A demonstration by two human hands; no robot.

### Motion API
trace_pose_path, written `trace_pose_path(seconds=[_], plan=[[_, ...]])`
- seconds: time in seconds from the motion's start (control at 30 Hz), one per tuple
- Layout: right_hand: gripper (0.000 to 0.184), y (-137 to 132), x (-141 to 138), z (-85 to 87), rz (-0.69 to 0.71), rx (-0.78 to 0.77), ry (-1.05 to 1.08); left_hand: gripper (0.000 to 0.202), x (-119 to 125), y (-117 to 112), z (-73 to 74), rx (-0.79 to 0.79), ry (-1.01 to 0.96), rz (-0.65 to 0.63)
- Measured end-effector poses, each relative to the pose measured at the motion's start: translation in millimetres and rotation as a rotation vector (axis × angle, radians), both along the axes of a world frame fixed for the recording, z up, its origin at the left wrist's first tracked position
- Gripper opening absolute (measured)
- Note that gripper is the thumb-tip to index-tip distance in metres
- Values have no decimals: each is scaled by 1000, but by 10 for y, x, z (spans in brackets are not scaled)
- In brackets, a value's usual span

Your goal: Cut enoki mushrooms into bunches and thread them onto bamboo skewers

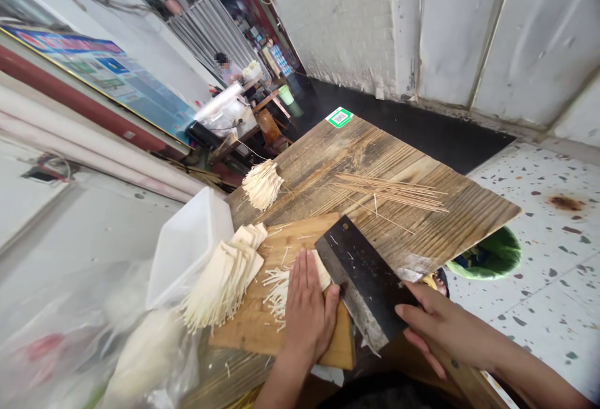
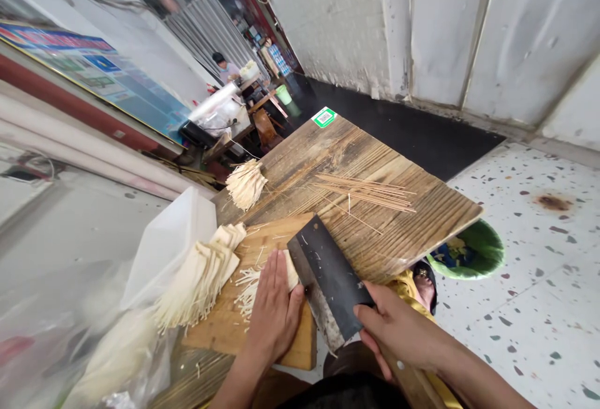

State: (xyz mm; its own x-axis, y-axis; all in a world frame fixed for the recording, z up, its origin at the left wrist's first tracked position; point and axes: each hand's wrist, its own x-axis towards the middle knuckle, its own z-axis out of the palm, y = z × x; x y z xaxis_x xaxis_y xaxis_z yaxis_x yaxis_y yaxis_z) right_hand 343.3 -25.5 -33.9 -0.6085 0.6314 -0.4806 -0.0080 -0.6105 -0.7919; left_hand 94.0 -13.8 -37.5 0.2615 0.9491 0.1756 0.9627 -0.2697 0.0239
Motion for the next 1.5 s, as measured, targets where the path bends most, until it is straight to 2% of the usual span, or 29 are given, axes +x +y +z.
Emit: trace_pose_path(seconds=[0.43,0.67,0.87,1.0,1.1,1.27,1.5], plan=[[24,-36,-40,-19,-2,-48,9,68,-12,6,-18,-15,-10,-4],[24,44,-151,20,3,29,-15,69,6,5,-16,-19,-1,9],[25,-70,-144,-35,19,-15,19,69,0,3,-36,-11,0,11],[22,-13,-256,-16,-34,39,8,69,-5,4,-44,-22,-26,29],[22,-15,-273,4,-20,85,8,67,0,2,-37,-43,-51,52],[25,-121,-219,-2,37,29,-29,66,15,7,-23,-69,-83,49],[19,-52,-385,18,-5,60,6,65,14,12,-22,-124,-97,91]])
